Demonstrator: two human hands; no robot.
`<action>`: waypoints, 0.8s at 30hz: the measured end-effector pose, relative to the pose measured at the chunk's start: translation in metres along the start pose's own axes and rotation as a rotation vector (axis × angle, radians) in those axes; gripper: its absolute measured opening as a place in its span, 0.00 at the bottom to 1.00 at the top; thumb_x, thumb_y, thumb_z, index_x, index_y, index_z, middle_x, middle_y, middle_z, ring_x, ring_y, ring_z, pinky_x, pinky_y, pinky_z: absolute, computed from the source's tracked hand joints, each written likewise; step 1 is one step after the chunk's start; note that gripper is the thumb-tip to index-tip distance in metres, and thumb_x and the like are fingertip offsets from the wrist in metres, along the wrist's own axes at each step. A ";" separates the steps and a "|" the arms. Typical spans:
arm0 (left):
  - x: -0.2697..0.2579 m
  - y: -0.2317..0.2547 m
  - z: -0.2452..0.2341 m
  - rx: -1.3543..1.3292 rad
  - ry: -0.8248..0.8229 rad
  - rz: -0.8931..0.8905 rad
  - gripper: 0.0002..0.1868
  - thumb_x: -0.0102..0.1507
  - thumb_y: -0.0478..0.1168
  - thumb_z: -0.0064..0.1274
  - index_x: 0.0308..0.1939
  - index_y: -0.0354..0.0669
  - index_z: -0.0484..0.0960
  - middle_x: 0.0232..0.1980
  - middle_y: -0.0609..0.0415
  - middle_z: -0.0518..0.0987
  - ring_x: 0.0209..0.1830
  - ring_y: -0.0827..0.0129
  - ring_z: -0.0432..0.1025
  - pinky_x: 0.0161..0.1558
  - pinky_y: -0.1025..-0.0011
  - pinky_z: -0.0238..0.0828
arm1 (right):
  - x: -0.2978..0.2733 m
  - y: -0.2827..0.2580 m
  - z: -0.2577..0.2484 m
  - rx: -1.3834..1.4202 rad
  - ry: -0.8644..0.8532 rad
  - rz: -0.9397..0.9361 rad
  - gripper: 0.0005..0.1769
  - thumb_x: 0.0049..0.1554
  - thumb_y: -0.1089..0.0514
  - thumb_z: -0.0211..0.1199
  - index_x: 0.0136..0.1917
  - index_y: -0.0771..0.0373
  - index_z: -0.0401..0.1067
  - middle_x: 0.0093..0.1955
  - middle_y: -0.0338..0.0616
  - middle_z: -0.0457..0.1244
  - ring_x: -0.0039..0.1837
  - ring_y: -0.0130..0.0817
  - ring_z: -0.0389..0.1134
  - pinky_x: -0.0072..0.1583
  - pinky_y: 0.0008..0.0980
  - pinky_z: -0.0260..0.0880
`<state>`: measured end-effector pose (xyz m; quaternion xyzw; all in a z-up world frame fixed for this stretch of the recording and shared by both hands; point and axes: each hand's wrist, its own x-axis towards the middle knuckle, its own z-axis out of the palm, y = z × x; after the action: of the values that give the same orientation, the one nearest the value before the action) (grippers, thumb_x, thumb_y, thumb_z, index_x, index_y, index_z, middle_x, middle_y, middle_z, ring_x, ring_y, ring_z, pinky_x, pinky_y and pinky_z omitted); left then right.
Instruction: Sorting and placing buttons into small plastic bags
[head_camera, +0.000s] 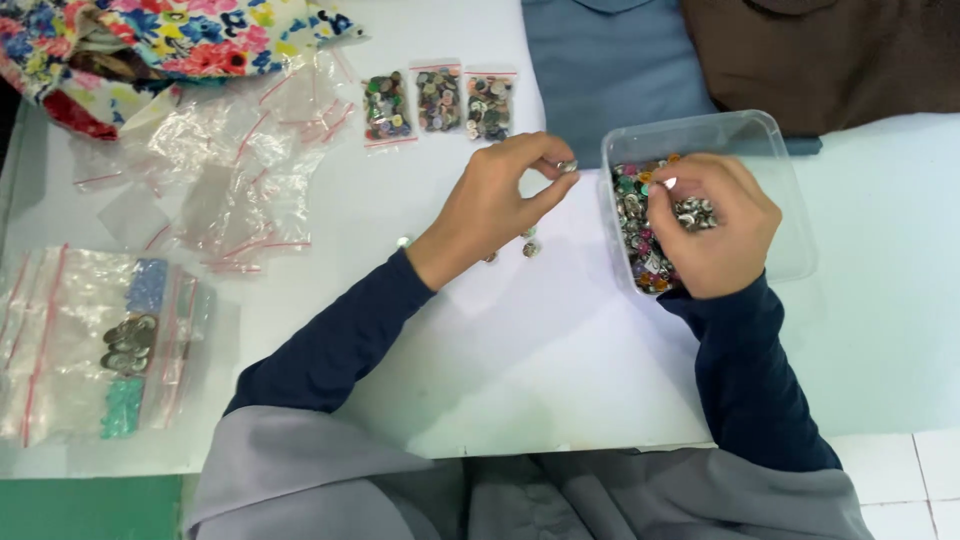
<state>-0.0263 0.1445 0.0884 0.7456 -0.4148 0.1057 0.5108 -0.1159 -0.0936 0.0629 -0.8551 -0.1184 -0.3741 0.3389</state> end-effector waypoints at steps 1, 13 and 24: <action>-0.013 -0.004 -0.011 0.008 0.010 -0.005 0.09 0.63 0.32 0.61 0.46 0.41 0.80 0.38 0.51 0.81 0.39 0.60 0.81 0.47 0.64 0.76 | 0.001 -0.017 0.005 0.010 -0.006 -0.008 0.10 0.59 0.73 0.74 0.54 0.66 0.82 0.50 0.48 0.67 0.50 0.48 0.73 0.48 0.39 0.76; -0.148 -0.041 -0.083 0.451 -0.257 -0.455 0.10 0.62 0.35 0.60 0.47 0.40 0.83 0.38 0.48 0.84 0.39 0.56 0.81 0.45 0.66 0.77 | -0.054 -0.072 0.149 -0.016 -0.259 -0.329 0.06 0.54 0.61 0.71 0.46 0.55 0.76 0.43 0.34 0.71 0.50 0.32 0.72 0.69 0.49 0.57; -0.166 -0.047 -0.080 0.554 -0.311 -0.470 0.09 0.65 0.40 0.58 0.47 0.43 0.87 0.41 0.46 0.84 0.35 0.57 0.80 0.40 0.67 0.77 | -0.056 -0.074 0.167 -0.112 -0.262 -0.467 0.03 0.60 0.57 0.69 0.44 0.57 0.79 0.44 0.39 0.70 0.55 0.37 0.69 0.70 0.59 0.53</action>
<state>-0.0759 0.3033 -0.0038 0.9370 -0.2609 -0.0204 0.2316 -0.0947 0.0762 -0.0229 -0.8632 -0.3341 -0.3342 0.1774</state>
